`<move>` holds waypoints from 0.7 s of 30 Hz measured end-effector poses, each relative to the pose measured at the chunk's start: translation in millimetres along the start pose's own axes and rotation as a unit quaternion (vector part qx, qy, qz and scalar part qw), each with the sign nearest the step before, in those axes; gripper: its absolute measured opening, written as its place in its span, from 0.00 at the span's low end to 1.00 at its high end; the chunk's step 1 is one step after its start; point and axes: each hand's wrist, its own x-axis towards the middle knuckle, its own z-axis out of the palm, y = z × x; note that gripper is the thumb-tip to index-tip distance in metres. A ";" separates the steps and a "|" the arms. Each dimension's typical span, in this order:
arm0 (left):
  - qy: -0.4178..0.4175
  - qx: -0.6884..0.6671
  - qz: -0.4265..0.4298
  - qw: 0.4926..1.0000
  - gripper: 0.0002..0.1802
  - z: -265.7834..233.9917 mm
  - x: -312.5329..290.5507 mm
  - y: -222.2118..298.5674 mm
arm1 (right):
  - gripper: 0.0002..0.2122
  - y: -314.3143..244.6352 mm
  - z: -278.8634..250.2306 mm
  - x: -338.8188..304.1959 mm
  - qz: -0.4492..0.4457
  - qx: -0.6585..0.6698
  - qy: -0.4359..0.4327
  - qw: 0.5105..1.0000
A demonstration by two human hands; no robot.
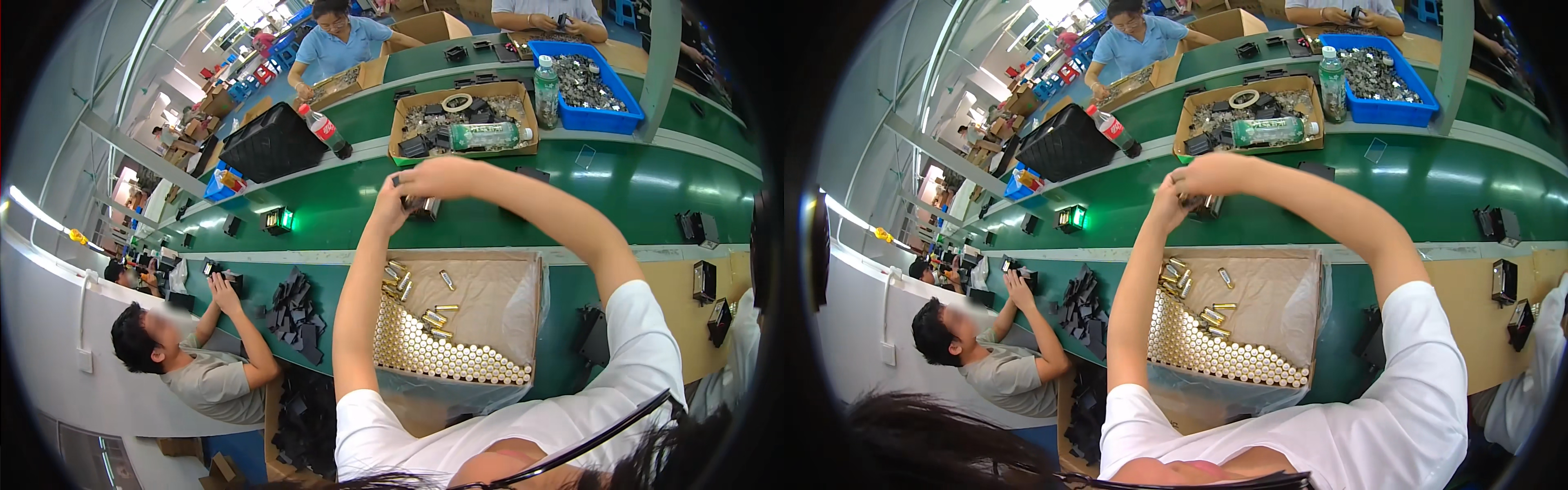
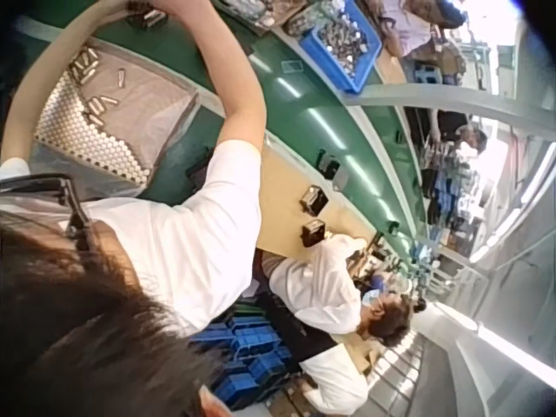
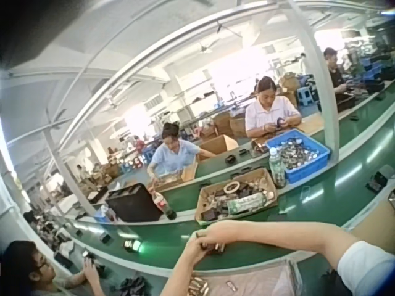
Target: The person takes batteries from a box, inserts them into battery holders, attaches the holders to plastic device casings, and places the assembled units onto the conveyor table.
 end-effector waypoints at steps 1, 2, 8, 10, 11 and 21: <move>-0.021 -0.032 -0.025 0.999 0.20 -4.9 0.7 1.1 | 0.06 15.7 0.3 5.8 -0.028 -0.057 -0.011 0.998; -0.019 -0.018 -0.031 0.999 0.19 -7.8 2.1 0.6 | 0.06 23.6 5.3 10.6 -0.026 -0.062 -0.007 0.998; 0.035 -0.094 -0.024 0.995 0.13 -9.5 8.3 -9.2 | 0.06 44.5 28.2 33.0 -0.117 -0.067 -0.074 0.988; 0.073 -0.145 -0.020 0.987 0.15 -21.8 5.8 -7.3 | 0.06 39.6 23.4 38.3 -0.082 0.038 0.025 0.996; 0.091 -0.171 -0.018 0.981 0.15 -27.7 4.3 -7.1 | 0.06 36.3 21.5 41.7 -0.064 0.092 0.072 0.991; 0.208 0.045 0.017 0.977 0.23 -13.7 3.1 -1.4 | 0.11 11.8 39.5 24.1 0.319 0.212 0.081 0.920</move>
